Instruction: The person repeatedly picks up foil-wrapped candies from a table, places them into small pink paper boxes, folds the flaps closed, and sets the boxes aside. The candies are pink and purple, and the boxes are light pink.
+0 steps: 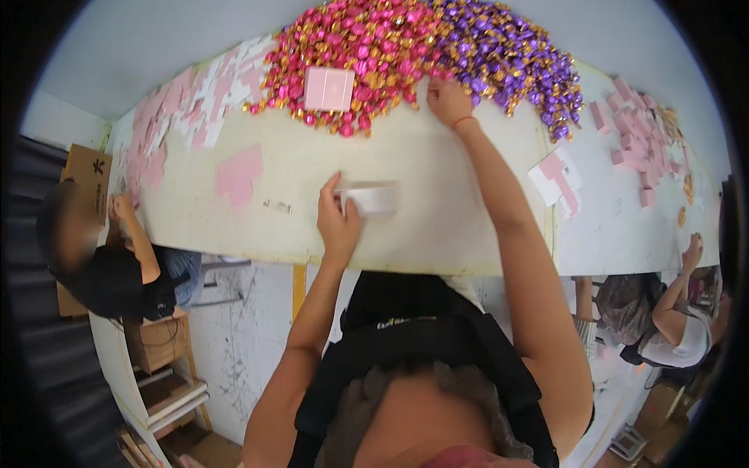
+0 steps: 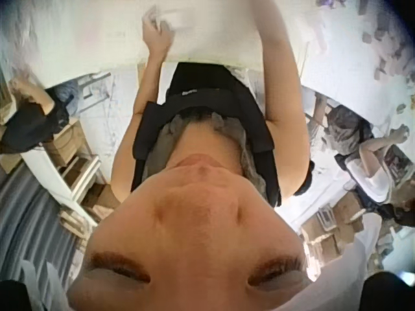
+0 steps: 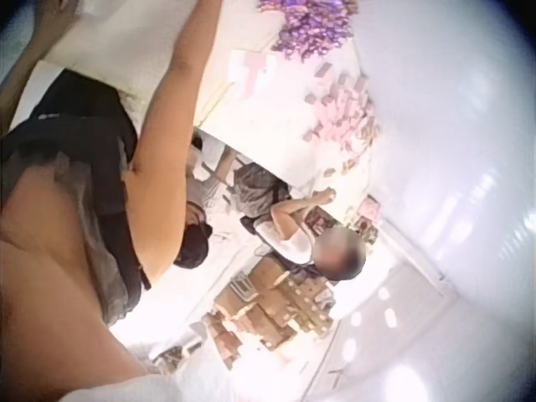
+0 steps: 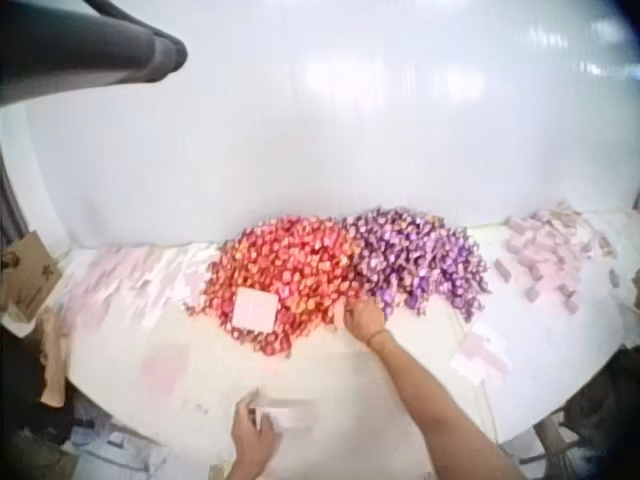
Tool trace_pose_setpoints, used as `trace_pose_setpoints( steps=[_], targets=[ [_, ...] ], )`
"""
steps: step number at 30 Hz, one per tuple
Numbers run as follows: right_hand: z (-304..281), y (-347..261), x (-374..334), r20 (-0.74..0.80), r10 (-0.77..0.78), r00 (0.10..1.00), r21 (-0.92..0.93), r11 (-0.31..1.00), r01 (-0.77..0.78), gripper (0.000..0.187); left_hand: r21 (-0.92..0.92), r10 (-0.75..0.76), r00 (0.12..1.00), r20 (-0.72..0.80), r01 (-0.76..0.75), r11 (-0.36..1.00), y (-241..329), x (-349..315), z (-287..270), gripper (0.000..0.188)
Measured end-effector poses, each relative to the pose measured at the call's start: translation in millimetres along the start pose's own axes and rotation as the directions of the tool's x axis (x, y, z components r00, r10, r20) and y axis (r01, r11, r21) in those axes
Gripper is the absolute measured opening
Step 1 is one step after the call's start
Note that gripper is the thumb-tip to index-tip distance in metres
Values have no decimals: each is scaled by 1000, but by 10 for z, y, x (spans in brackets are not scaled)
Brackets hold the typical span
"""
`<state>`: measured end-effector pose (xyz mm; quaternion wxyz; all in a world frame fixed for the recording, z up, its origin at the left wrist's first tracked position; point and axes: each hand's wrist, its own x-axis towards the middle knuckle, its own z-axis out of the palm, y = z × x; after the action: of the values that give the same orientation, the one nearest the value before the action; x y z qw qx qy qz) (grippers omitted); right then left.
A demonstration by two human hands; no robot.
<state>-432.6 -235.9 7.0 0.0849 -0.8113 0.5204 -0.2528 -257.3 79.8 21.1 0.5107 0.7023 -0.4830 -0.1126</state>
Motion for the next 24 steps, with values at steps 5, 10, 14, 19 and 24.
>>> trace_pose_setpoints(
  steps=[5,10,14,19,24],
  targets=[
    [-480,-199,-982,-94,10,996,525,850,41,25,-60,149,985,89,-144,988,-75,84,98,53],
    [-1333,-1104,-1905,74,-506,860,603,709,365,30,-130,149,959,242,-120,984,3,33,466,50],
    [-1144,-1040,-1951,60,-548,834,356,793,495,40,-166,45,905,422,28,986,58,-21,445,49],
    [-1023,-829,-2098,24,-558,829,247,807,536,44,-525,149,905,397,92,846,-23,-178,412,62],
    [-988,-919,-2224,65,-577,814,170,811,560,29,-379,138,770,623,142,915,-34,-89,239,69]
  ],
)
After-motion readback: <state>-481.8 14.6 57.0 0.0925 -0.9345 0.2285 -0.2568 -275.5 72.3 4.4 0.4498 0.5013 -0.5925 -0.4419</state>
